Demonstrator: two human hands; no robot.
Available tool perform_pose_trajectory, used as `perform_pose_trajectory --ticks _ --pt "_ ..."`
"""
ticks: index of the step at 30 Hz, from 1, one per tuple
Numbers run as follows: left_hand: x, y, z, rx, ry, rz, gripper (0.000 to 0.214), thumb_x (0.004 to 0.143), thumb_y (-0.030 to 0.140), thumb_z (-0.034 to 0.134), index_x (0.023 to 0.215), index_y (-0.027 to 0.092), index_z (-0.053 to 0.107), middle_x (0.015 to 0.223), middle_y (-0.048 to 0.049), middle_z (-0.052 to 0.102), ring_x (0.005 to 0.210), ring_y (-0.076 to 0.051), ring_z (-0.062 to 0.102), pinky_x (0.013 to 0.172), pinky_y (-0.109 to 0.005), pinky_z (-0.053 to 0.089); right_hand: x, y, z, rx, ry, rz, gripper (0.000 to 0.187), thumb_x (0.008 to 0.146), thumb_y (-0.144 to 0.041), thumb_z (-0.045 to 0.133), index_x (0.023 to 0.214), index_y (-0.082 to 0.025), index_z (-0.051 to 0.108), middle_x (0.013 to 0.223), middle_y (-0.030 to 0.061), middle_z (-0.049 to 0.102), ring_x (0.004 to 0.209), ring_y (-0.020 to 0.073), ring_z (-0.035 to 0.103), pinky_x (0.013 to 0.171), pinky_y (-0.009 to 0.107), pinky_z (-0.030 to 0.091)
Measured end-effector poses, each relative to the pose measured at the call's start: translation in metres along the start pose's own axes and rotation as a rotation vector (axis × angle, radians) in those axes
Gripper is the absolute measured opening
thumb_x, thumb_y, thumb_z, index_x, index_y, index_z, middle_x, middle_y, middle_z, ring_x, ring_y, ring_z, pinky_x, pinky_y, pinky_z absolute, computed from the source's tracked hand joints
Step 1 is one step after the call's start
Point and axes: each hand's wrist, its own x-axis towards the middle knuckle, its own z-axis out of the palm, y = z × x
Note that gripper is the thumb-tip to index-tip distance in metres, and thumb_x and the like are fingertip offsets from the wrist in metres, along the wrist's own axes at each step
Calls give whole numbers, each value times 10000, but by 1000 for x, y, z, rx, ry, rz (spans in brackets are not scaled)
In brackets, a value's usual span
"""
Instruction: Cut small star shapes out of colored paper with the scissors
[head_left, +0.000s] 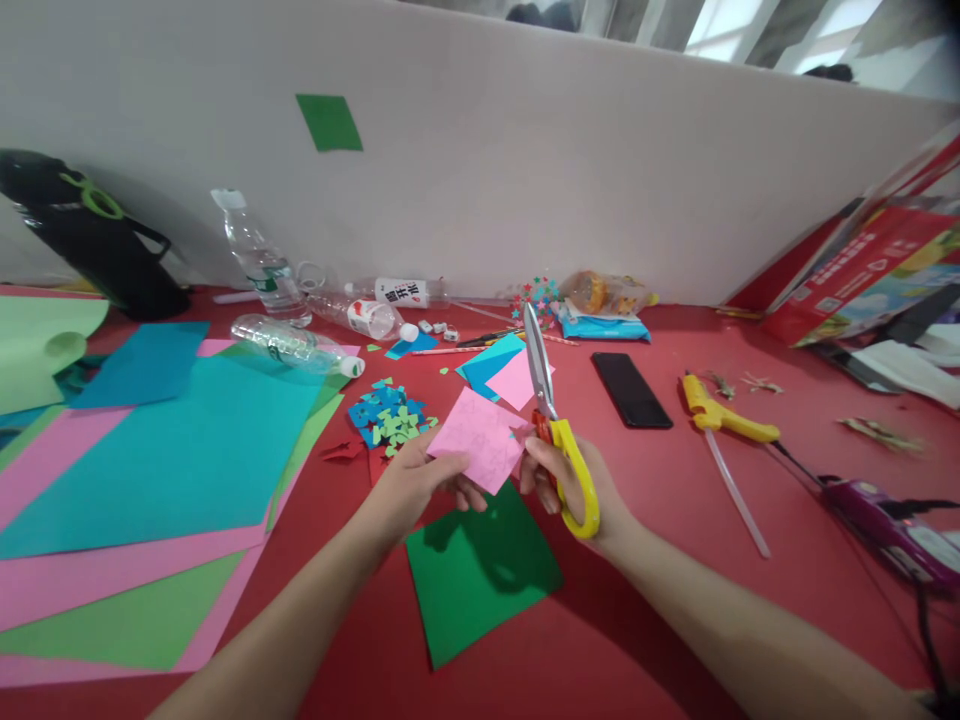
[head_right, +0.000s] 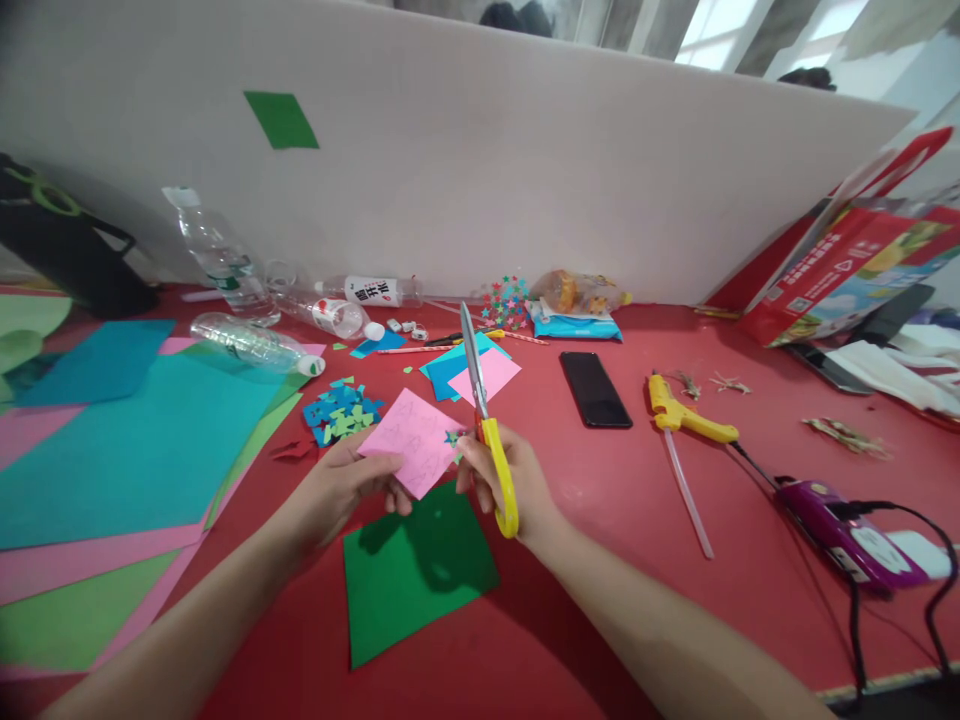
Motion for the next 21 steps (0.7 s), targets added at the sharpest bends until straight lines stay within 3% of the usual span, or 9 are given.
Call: perform_pose_trajectory --ticks 4,9,12,16,21 --pt "-2 4 -7 29 -68 -37 72 736 215 609 726 144 602 516 -24 660 397 -139 606 428 -228 425 2 1 -2 7 17 35 294 798 -461 634 738 -192 531 446 -73 537 276 49 388 284 155 252" --pt "-1 2 -13 -6 -51 -27 55 697 194 605 717 143 603 480 -15 639 338 -123 572 362 -197 375 4 2 -4 39 35 8 303 814 -435 636 683 -202 494 428 -94 472 281 46 384 282 153 257" --pt "-1 0 -13 9 -70 -36 86 699 184 602 770 140 617 496 -22 650 341 -132 581 349 -196 375 2 0 -4 42 4 -9 296 818 -420 633 672 -202 496 416 -96 451 286 49 378 287 156 261" --pt "-3 0 -13 -14 -126 -74 116 690 194 621 789 137 635 486 -35 654 342 -145 584 336 -200 373 -2 -4 -2 37 -71 74 276 772 -398 657 666 -204 493 392 -110 426 273 41 328 282 150 242" --pt "-5 -3 -10 -151 -82 -36 228 703 241 671 905 139 690 633 -59 713 479 -167 642 437 -245 463 -6 -4 1 26 -86 69 294 773 -391 640 642 -214 446 373 -121 392 264 40 306 283 147 232"
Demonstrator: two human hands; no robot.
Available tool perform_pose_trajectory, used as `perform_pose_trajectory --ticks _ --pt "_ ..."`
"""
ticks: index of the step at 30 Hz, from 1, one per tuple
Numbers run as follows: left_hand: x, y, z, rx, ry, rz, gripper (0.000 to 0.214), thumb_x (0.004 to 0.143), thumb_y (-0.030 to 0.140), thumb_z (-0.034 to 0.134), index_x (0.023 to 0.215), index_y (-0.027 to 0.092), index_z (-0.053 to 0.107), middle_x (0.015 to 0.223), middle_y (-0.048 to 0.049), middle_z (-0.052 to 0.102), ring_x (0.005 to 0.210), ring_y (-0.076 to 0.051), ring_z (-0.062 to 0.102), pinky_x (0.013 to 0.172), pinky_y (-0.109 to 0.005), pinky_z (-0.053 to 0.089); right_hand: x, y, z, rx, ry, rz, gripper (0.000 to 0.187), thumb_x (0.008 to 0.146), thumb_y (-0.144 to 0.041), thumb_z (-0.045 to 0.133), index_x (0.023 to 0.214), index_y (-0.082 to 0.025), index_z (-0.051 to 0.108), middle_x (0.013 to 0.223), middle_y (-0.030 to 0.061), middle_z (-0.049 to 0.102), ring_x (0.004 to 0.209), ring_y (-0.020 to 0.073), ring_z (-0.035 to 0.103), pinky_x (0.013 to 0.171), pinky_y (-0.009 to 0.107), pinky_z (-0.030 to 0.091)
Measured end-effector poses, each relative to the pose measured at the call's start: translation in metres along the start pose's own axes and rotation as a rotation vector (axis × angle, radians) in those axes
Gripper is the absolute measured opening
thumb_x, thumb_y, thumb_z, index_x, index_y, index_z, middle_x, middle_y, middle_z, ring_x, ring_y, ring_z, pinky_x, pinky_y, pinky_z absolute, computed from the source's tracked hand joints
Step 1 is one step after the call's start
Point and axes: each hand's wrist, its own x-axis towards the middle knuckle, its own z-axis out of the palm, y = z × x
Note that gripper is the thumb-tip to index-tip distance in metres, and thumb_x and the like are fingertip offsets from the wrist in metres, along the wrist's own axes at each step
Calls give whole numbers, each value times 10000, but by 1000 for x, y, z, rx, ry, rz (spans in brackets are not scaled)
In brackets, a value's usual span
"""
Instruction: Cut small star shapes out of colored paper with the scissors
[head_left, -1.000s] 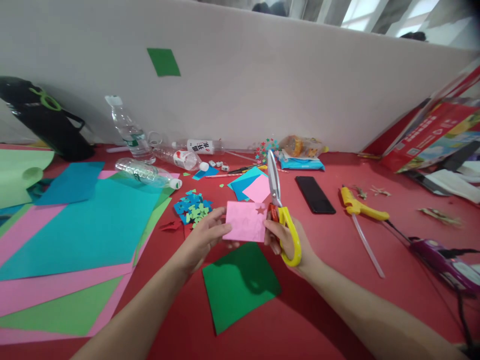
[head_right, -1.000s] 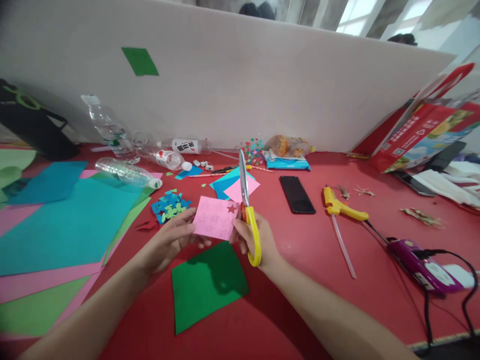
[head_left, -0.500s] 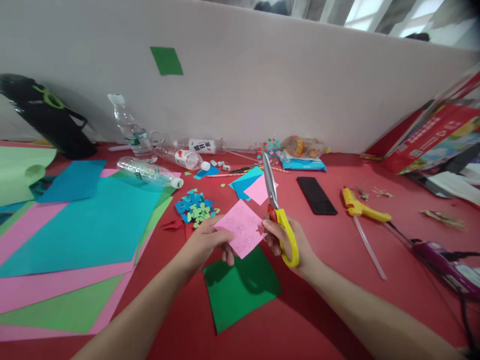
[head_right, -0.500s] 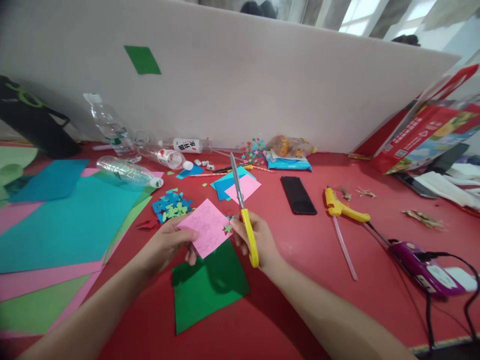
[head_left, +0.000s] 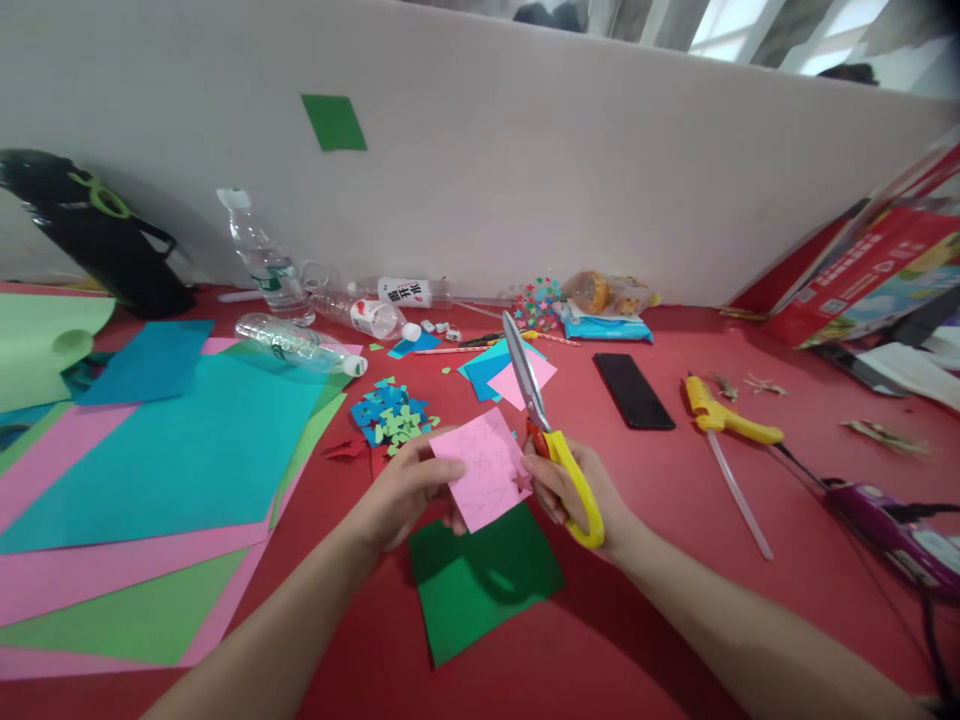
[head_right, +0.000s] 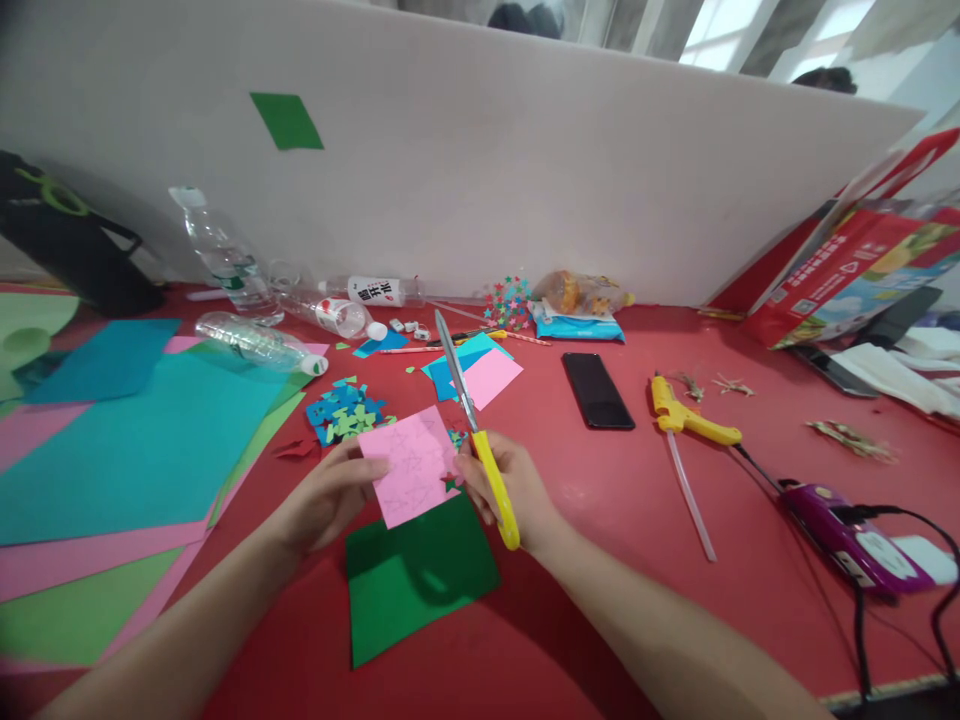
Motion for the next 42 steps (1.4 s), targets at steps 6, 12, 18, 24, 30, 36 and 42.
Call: perform_pose_trajectory --ticks 6,12,18,24,30,36,42 --pt "4 -3 15 114 9 -30 222 763 328 693 842 122 712 700 -103 737 544 -183 664 491 -266 489 -1 4 2 -86 -1 -4 315 801 -425 649 673 -222 445 404 -112 416 293 57 330 302 164 263" --pt "5 17 5 112 308 197 166 724 276 671 621 149 637 458 -28 626 375 -122 526 387 -227 399 -3 0 -4 -232 -156 -58 409 817 -560 628 690 -210 458 521 -76 409 430 81 389 409 198 298" --pt "3 25 -13 135 479 355 158 753 243 658 626 159 618 479 -3 612 417 -119 540 414 -226 406 -7 2 -9 -438 -331 8 416 824 -566 634 745 -207 438 650 -55 366 574 102 341 494 213 272" --pt "2 24 -13 130 552 436 175 748 243 675 606 157 620 484 4 598 431 -117 548 426 -230 411 -8 -1 -8 -496 -338 17 496 809 -673 552 704 -219 382 635 -58 304 560 107 280 498 237 225" --pt "4 29 -11 -4 676 507 118 737 234 687 681 156 618 526 21 612 479 -110 568 476 -223 446 -9 -5 -7 -534 -357 21 508 821 -672 534 667 -225 350 637 -56 256 561 108 242 485 240 187" --pt "3 25 -11 61 613 478 140 772 243 660 682 151 605 510 18 604 445 -108 553 433 -217 413 -12 -8 -3 -486 -414 29 520 827 -693 513 668 -218 371 624 -63 270 540 94 239 470 230 188" --pt "3 16 -6 50 545 428 138 797 259 662 724 150 620 510 18 615 447 -113 563 435 -213 425 -13 -8 -3 -409 -395 78 558 790 -741 538 672 -222 369 556 -77 322 461 76 326 423 215 213"
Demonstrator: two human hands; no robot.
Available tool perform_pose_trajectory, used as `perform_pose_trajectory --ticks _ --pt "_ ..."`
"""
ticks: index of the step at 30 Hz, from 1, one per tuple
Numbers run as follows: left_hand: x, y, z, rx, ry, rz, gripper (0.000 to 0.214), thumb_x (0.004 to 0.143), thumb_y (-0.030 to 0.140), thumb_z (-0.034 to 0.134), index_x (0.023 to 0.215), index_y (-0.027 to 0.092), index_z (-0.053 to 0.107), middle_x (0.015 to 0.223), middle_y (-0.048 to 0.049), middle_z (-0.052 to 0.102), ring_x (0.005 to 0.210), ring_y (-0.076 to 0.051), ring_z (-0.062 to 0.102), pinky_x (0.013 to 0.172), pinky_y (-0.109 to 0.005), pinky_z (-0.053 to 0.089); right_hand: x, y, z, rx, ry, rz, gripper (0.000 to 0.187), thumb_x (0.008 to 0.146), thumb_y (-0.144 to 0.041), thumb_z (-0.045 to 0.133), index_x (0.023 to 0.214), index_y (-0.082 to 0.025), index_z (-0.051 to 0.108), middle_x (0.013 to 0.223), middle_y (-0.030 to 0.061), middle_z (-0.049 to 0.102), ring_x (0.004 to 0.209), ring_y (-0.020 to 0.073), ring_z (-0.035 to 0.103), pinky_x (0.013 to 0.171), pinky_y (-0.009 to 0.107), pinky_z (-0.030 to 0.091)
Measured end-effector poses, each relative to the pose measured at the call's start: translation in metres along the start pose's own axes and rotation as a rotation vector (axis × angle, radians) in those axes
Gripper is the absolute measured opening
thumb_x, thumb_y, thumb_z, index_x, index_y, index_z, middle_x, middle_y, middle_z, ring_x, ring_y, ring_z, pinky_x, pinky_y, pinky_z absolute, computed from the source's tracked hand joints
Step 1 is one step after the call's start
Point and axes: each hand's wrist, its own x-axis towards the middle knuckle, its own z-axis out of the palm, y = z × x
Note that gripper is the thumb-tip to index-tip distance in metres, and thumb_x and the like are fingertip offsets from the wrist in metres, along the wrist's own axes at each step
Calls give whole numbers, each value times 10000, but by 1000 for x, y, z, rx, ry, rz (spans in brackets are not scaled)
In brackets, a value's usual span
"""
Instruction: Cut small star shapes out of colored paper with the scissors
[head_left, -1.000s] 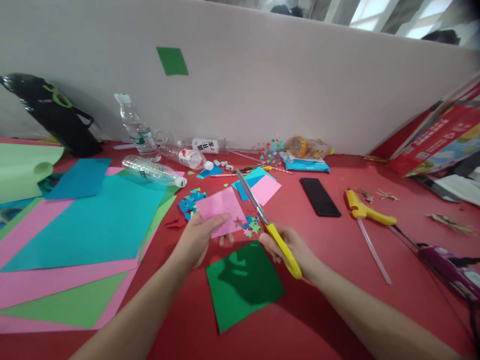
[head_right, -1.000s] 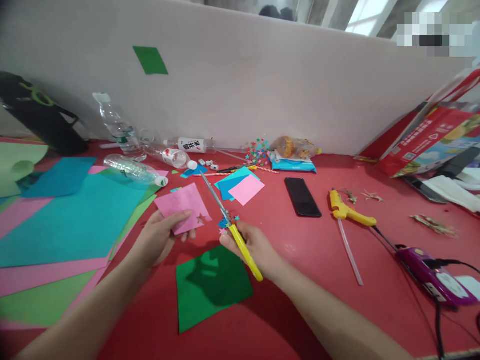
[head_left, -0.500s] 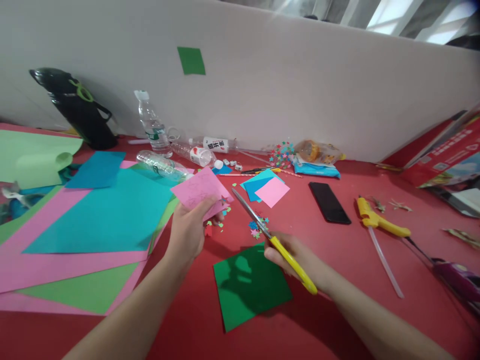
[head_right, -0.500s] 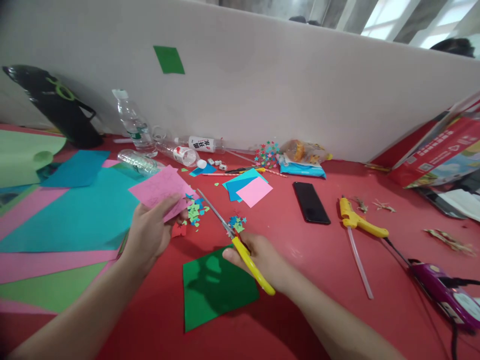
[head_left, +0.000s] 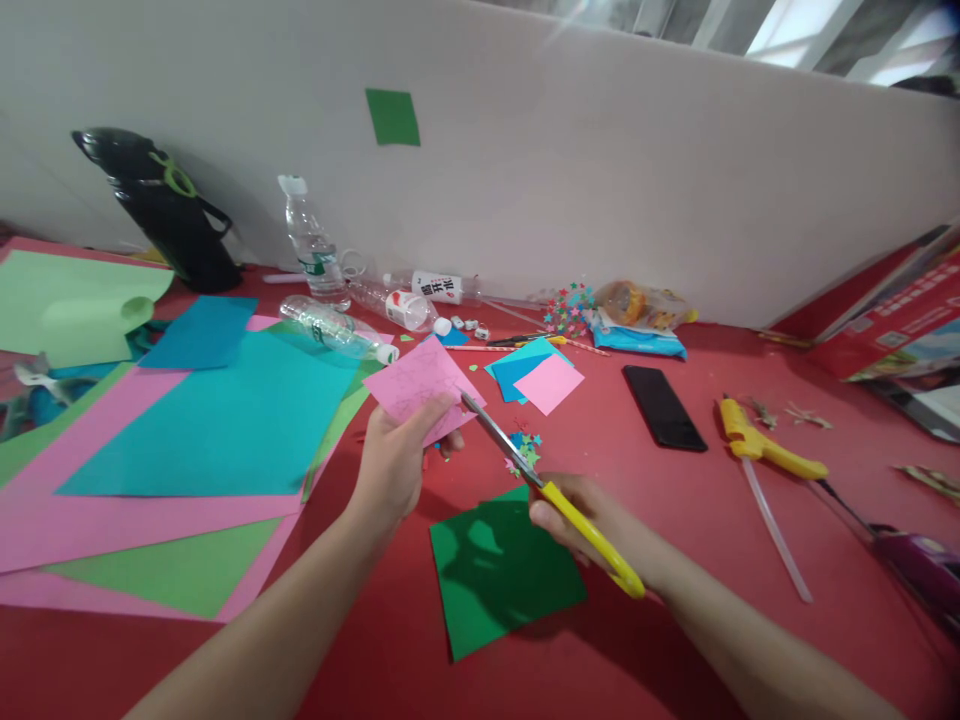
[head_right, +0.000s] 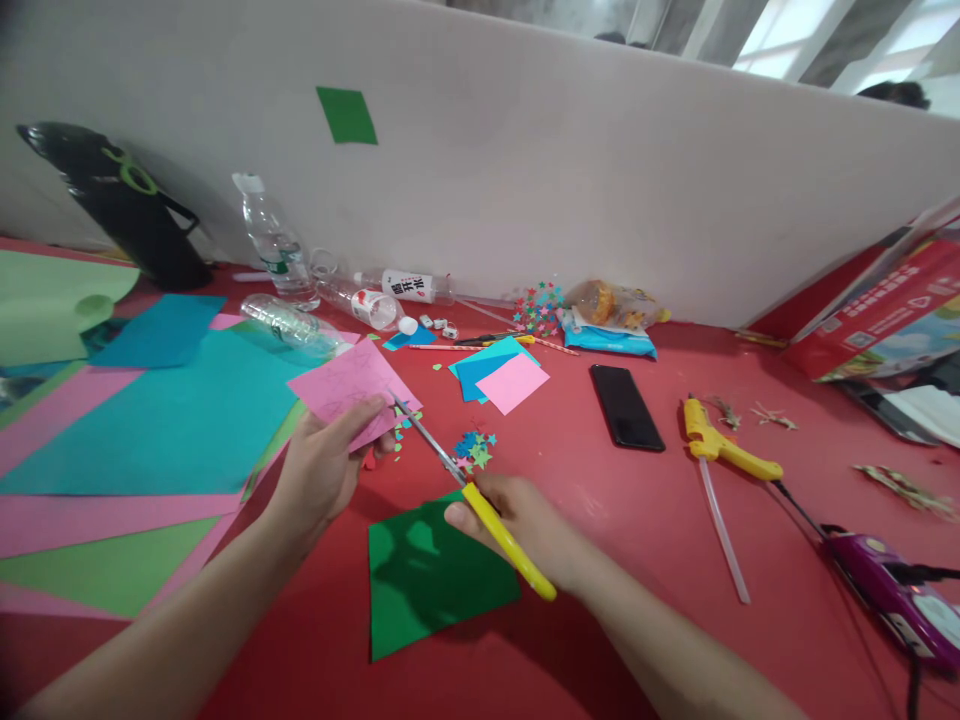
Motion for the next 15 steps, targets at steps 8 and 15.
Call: perform_pose_trajectory --ticks 8,15 --pt "-10 -3 14 -131 -52 -61 116 775 250 699 773 139 664 608 -4 667 514 -116 605 502 -223 487 0 6 3 44 6 74 589 787 -792 466 728 -207 435 515 -91 359 383 59 362 369 182 269" --pt "-12 -3 13 -159 -53 -91 119 781 238 698 728 132 690 606 -10 669 520 -116 612 515 -224 511 0 14 10 141 31 118 528 812 -729 492 752 -205 466 508 -102 337 364 48 329 352 166 276"
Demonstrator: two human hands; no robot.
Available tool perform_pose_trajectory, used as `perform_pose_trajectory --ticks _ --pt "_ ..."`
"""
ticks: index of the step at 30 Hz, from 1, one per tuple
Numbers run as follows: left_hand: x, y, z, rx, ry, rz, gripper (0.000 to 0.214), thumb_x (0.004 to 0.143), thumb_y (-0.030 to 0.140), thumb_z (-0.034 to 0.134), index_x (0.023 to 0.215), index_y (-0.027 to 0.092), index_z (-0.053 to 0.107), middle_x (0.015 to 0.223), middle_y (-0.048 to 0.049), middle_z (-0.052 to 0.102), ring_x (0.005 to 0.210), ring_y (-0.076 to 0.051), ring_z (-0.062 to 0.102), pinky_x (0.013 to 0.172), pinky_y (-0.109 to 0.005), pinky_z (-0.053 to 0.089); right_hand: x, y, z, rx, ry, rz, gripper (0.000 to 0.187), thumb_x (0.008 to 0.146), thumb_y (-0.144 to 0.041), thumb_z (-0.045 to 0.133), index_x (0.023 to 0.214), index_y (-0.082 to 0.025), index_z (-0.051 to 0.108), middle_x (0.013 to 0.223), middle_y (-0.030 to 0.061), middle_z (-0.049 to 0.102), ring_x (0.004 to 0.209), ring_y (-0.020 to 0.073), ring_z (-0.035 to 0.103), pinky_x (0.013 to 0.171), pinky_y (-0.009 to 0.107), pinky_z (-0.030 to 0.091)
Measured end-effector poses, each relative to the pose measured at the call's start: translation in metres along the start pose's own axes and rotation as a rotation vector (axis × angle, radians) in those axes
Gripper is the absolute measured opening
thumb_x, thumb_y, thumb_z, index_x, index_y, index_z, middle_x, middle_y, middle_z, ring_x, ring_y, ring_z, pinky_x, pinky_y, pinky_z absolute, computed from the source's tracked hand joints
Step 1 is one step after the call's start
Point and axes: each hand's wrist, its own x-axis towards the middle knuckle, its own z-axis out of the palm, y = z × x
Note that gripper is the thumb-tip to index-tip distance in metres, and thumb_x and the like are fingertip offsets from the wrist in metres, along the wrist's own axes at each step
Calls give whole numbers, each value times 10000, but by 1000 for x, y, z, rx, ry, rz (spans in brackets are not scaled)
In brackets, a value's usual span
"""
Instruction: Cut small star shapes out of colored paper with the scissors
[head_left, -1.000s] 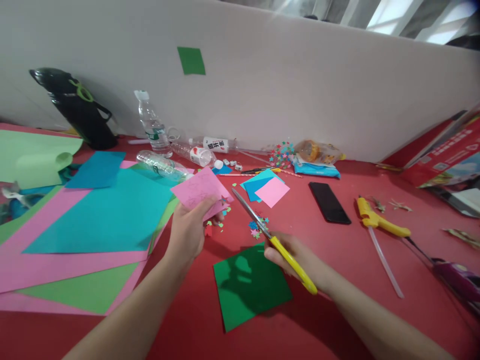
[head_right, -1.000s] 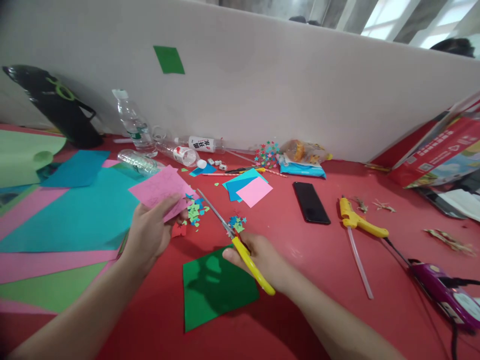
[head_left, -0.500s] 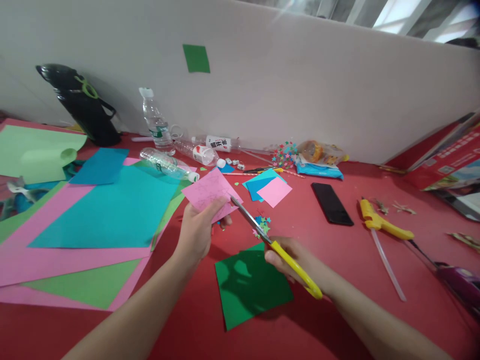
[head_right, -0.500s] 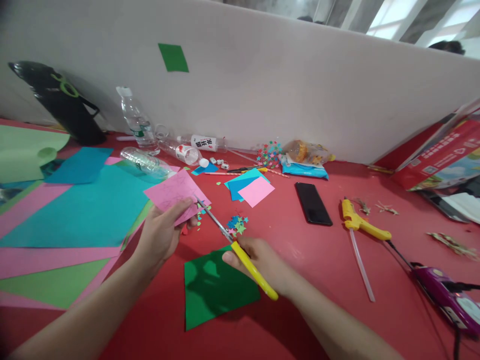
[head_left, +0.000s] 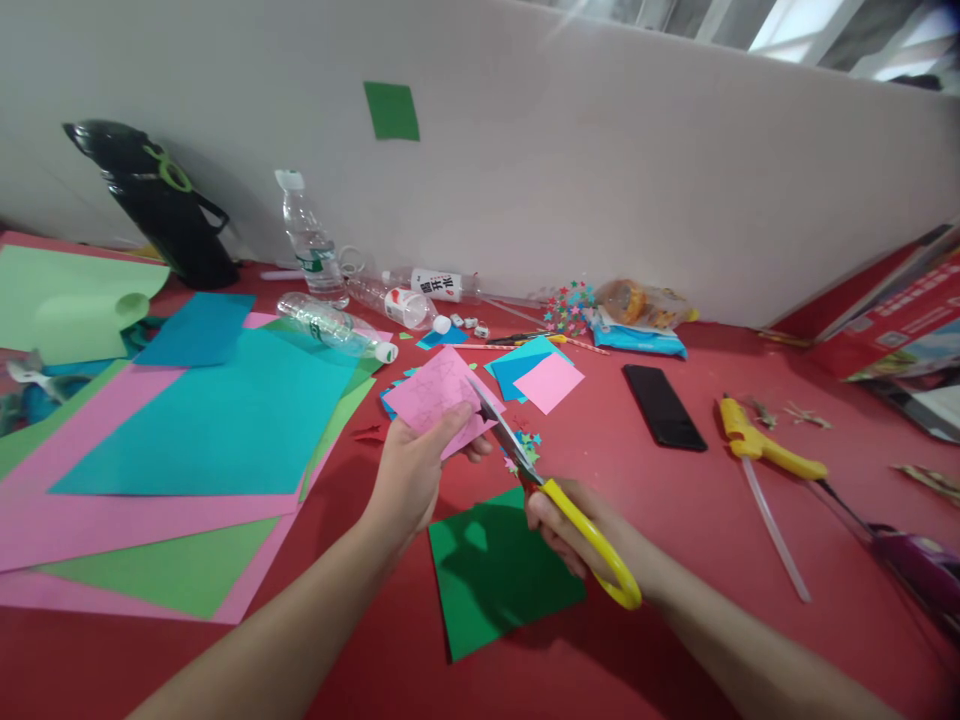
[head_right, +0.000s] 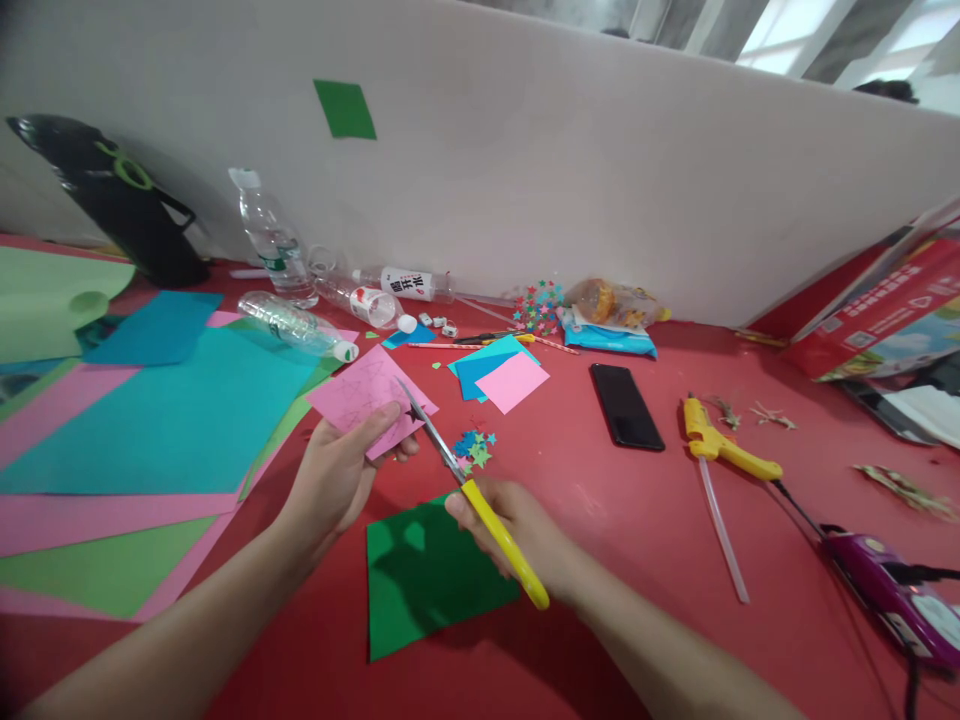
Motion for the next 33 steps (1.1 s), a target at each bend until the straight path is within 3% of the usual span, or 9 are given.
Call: perform_pose_trajectory --ticks 7,15,27,33 --pt "1 1 1 -6 17 -21 111 767 231 707 723 129 703 610 -18 674 517 -119 615 513 -226 515 1 7 -2 57 -30 14 363 881 -548 529 760 -209 481 500 -111 310 361 47 298 329 156 234" --pt "0 5 1 27 5 -4 112 784 212 677 709 129 687 566 -13 665 499 -114 601 499 -215 490 2 17 -5 67 -23 0 302 904 -453 529 737 -214 452 480 -113 293 354 51 278 325 163 200" --pt "1 6 -2 39 -24 7 105 797 208 658 715 143 662 525 8 647 461 -108 587 461 -205 458 -1 0 -1 -7 11 21 422 862 -576 541 683 -220 401 486 -109 267 374 54 254 347 189 194" --pt "0 7 -1 63 -16 3 132 793 232 657 690 149 656 521 11 638 456 -107 578 460 -209 454 -2 -2 1 -79 51 -39 455 882 -617 499 688 -219 399 487 -107 263 387 56 243 370 207 189"
